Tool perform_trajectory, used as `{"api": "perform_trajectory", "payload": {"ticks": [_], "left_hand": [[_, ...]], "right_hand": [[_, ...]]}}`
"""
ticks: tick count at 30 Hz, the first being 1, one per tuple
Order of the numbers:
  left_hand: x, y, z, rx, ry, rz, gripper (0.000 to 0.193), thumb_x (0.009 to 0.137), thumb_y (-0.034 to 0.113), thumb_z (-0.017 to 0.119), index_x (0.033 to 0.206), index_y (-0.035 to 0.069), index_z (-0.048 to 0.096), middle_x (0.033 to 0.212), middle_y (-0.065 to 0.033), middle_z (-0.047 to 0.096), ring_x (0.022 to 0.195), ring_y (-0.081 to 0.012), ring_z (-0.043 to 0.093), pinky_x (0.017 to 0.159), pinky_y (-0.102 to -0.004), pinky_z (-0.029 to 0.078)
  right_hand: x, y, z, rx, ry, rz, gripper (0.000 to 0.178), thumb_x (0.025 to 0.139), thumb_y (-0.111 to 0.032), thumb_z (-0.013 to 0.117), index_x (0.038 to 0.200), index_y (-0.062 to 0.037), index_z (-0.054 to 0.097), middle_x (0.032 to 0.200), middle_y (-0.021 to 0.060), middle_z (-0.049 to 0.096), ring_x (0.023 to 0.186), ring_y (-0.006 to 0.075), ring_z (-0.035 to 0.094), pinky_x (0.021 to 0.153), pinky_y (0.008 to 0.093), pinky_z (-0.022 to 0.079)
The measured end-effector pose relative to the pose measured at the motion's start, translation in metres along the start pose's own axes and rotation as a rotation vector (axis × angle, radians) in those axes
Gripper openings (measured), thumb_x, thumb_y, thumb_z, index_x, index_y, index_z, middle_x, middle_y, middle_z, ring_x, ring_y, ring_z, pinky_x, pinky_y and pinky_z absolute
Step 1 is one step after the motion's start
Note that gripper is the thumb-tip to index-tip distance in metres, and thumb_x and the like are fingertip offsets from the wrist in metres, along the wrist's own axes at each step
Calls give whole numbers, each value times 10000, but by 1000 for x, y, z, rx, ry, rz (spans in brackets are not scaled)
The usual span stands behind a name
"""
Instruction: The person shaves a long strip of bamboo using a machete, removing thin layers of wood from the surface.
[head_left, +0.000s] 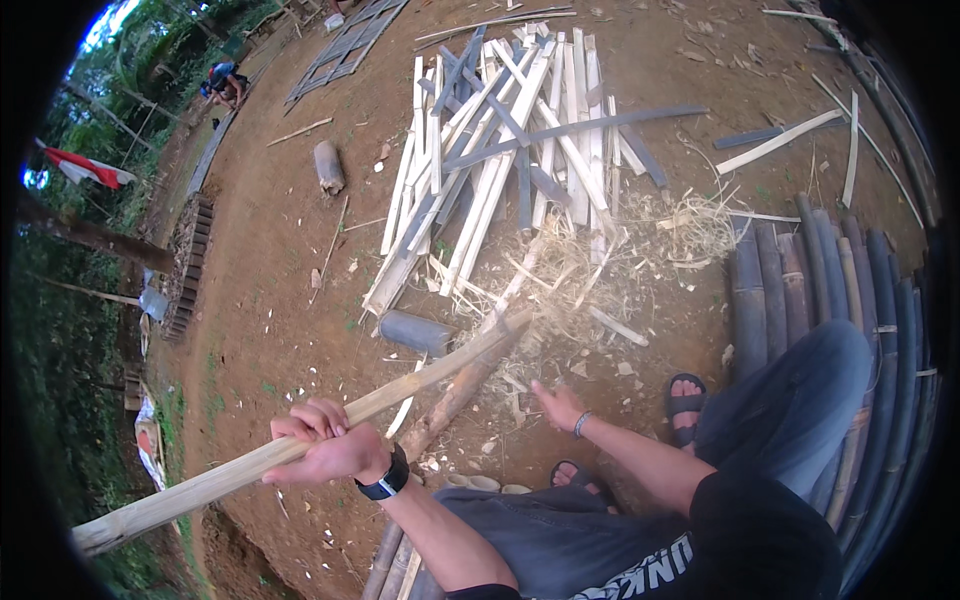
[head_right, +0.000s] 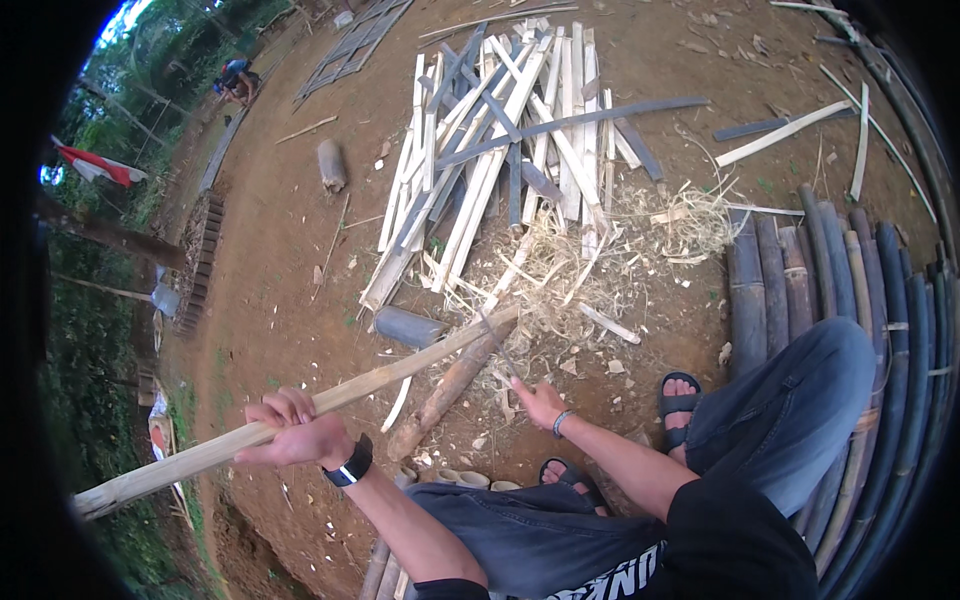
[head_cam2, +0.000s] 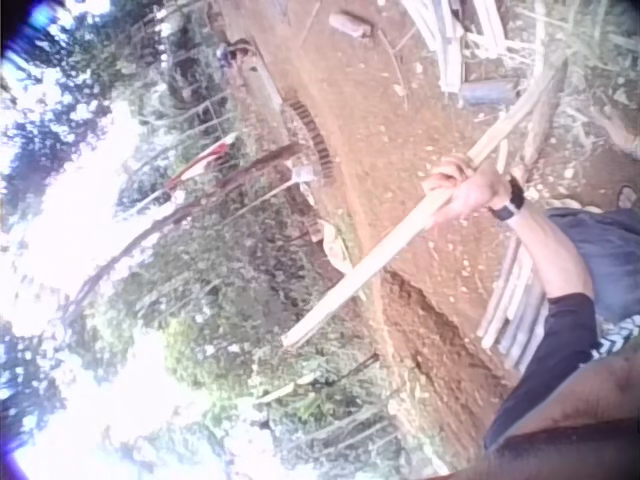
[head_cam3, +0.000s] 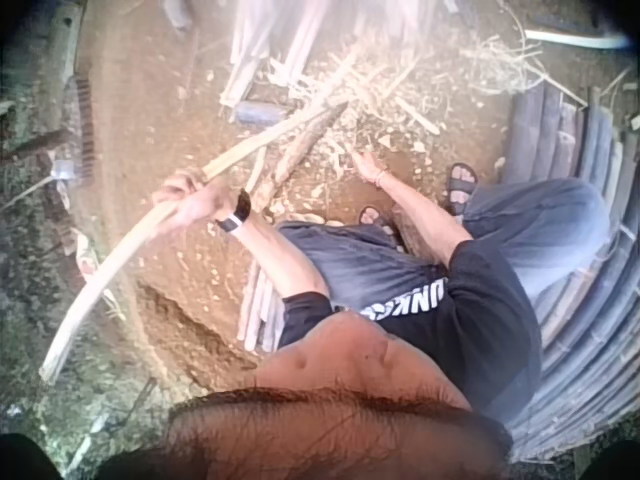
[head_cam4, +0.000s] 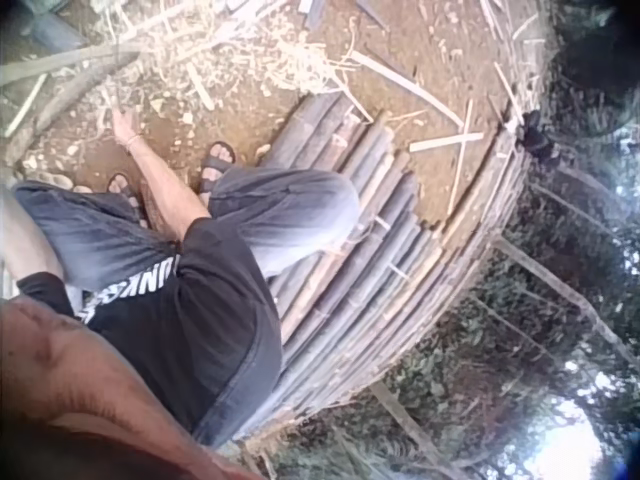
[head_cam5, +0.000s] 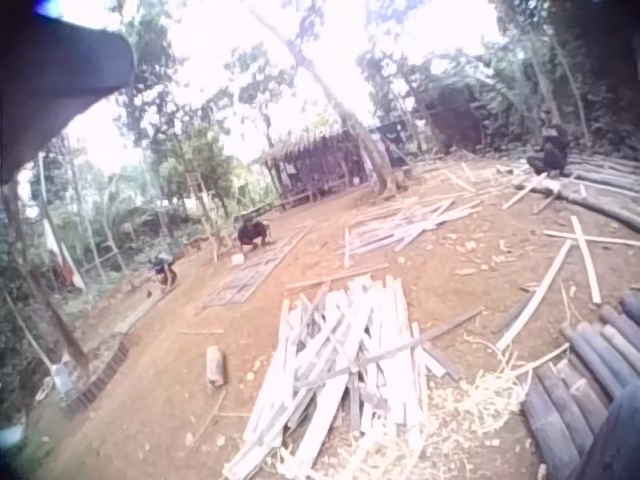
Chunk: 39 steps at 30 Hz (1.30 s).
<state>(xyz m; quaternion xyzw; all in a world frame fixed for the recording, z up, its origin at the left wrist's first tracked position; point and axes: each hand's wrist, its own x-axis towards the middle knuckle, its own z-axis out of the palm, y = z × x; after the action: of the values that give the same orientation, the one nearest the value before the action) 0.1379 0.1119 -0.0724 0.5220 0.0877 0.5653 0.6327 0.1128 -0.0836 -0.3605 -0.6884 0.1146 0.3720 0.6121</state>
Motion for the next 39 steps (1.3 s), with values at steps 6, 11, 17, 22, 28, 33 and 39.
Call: {"api": "perform_trajectory", "payload": {"ticks": [6, 11, 17, 22, 28, 33, 39], "left_hand": [[-1, -3, -5, -39, -13, -13, 635, 896, 720, 122, 669, 144, 259, 497, 16, 247, 422, -92, 222, 388, -219, 156], [-1, 0, -5, -19, 40, -5, 648, 877, 750, 159, 666, 144, 249, 479, 19, 225, 402, -85, 199, 376, -215, 158], [-2, -1, -7, -22, -3, 8, 643, 883, 741, 129, 676, 145, 254, 494, 18, 232, 416, -86, 205, 382, -215, 152], [4, -4, -10, -16, 53, -13, 641, 883, 740, 123, 679, 147, 254, 496, 17, 231, 418, -84, 199, 378, -211, 141], [5, -6, -8, 51, 220, 4, 640, 892, 731, 136, 662, 147, 261, 492, 19, 238, 407, -85, 210, 372, -208, 141], [14, -11, -21, 112, 330, 42, 644, 896, 726, 142, 658, 143, 278, 484, 19, 251, 392, -86, 221, 365, -201, 154], [13, -12, -20, 47, 250, -13, 639, 892, 730, 151, 647, 150, 261, 486, 20, 244, 399, -91, 220, 370, -217, 156]], "right_hand": [[-26, -33, 21, 126, -130, -28, 675, 893, -636, 433, 494, -92, 428, 440, 37, 469, 357, 143, 469, 359, 329, 399], [-41, -26, 32, -53, -133, -265, 732, 865, -692, 413, 471, -76, 432, 434, 52, 468, 380, 156, 477, 397, 367, 408], [34, 15, -18, 75, 31, 159, 720, 857, -697, 430, 485, -80, 424, 439, 37, 451, 367, 157, 459, 396, 358, 411], [-32, -16, 25, 123, -279, -105, 681, 896, -644, 424, 511, -83, 439, 436, 16, 439, 372, 149, 461, 421, 335, 420], [40, 8, -17, 162, -7, 211, 732, 872, -693, 400, 468, -84, 448, 429, 47, 456, 375, 161, 486, 449, 367, 434], [-11, -3, 3, -42, -193, -130, 744, 863, -715, 383, 448, -101, 444, 430, 41, 455, 393, 168, 479, 456, 390, 417], [46, 9, -41, -250, -62, 2, 750, 864, -722, 367, 440, -107, 442, 417, 39, 445, 417, 169, 506, 467, 395, 424]]}}
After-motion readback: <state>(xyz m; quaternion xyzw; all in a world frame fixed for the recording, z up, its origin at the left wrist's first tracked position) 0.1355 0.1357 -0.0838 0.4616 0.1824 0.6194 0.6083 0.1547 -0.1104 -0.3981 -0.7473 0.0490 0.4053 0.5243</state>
